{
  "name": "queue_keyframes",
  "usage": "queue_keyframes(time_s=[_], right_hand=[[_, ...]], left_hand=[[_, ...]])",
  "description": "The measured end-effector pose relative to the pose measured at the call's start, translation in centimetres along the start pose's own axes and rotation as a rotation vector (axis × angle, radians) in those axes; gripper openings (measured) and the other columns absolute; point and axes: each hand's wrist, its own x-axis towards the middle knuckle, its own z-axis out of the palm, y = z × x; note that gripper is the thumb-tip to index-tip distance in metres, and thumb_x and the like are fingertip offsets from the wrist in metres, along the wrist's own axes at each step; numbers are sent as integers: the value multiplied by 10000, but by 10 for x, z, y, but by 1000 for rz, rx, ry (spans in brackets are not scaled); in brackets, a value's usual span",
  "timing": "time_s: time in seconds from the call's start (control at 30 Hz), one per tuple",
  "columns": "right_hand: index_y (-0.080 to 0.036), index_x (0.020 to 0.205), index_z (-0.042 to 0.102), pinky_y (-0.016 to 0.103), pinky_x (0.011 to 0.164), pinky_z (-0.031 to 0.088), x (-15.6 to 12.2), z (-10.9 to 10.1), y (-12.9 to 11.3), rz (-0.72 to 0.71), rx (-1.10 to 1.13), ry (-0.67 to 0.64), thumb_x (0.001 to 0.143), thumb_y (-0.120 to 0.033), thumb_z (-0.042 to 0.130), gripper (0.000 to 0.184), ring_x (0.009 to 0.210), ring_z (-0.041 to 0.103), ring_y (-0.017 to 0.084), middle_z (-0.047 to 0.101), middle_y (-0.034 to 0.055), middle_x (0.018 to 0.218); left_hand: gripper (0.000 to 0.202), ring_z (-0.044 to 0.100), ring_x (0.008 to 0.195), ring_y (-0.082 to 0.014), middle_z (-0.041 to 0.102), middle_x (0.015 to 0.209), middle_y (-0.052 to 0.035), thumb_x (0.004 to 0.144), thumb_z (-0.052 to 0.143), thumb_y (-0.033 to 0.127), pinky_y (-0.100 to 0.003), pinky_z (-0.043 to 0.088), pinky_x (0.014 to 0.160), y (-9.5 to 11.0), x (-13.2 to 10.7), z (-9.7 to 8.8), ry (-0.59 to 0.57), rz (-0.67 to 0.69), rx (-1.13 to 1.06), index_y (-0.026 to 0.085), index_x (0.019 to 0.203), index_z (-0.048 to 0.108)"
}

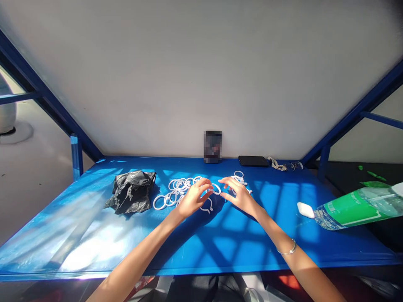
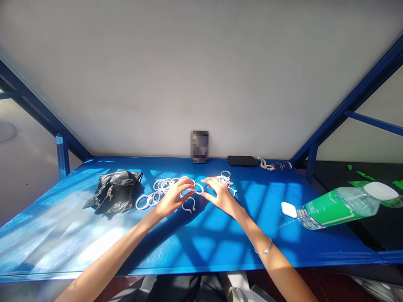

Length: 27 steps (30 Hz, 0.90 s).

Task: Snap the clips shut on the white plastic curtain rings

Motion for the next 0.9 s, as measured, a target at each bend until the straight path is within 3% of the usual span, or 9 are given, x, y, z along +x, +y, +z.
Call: queue_keyframes(time_s=[0.1, 0.23, 0.37, 0.5, 0.63, 0.9], right_hand=[[-252, 1325, 595, 368, 764, 598, -2, 11, -3, -6, 60, -58, 943, -407, 611, 413, 809, 647, 182, 629, 100, 1291], [-212, 1210, 648, 346, 686, 596, -4, 18, -3, -12, 141, -79, 925, -422, 634, 355, 679, 612, 151, 671, 92, 1161], [-194, 1149, 650, 372, 760, 607, -4, 19, -10, 20, 224, -29, 899, -395, 658, 320, 756, 675, 183, 685, 87, 1096], [-212, 1135, 638, 372, 801, 613, -3, 16, -17, 86, 366, 15, 862, -357, 689, 313, 839, 707, 201, 704, 73, 1046], [-235, 1100, 646, 354, 801, 613, -3, 14, -23, 114, 457, 84, 842, -329, 699, 279, 863, 707, 192, 716, 57, 1029], [-259, 1020, 701, 345, 745, 610, -6, 19, -21, 32, 481, 174, 909, -358, 647, 159, 792, 714, 189, 739, 41, 1025]], left_hand=[[152, 637, 1011, -197, 633, 1110, -96, 988, 504, 217, -336, 550, 868, 6, -2, 8, -21, 52, -58, 179, 1039, 642], [161, 644, 989, -190, 646, 1086, -93, 988, 501, 211, -318, 549, 852, 14, -2, 12, -10, 40, -151, 178, 1048, 646], [198, 625, 1012, -188, 638, 1090, -80, 984, 524, 248, -334, 532, 900, 23, -2, 10, 43, -27, -215, 198, 1152, 616], [387, 590, 1121, -212, 599, 1214, -85, 944, 616, 372, -379, 508, 985, 23, -2, 8, 104, -117, -268, 225, 1294, 540], [679, 602, 1139, -250, 614, 1260, -97, 825, 744, 483, -406, 538, 947, 18, -2, 11, 22, -242, -379, 227, 1392, 471], [636, 662, 954, -220, 708, 1074, -59, 819, 741, 406, -345, 552, 887, 24, -3, 19, -14, -293, -466, 187, 1379, 535]])
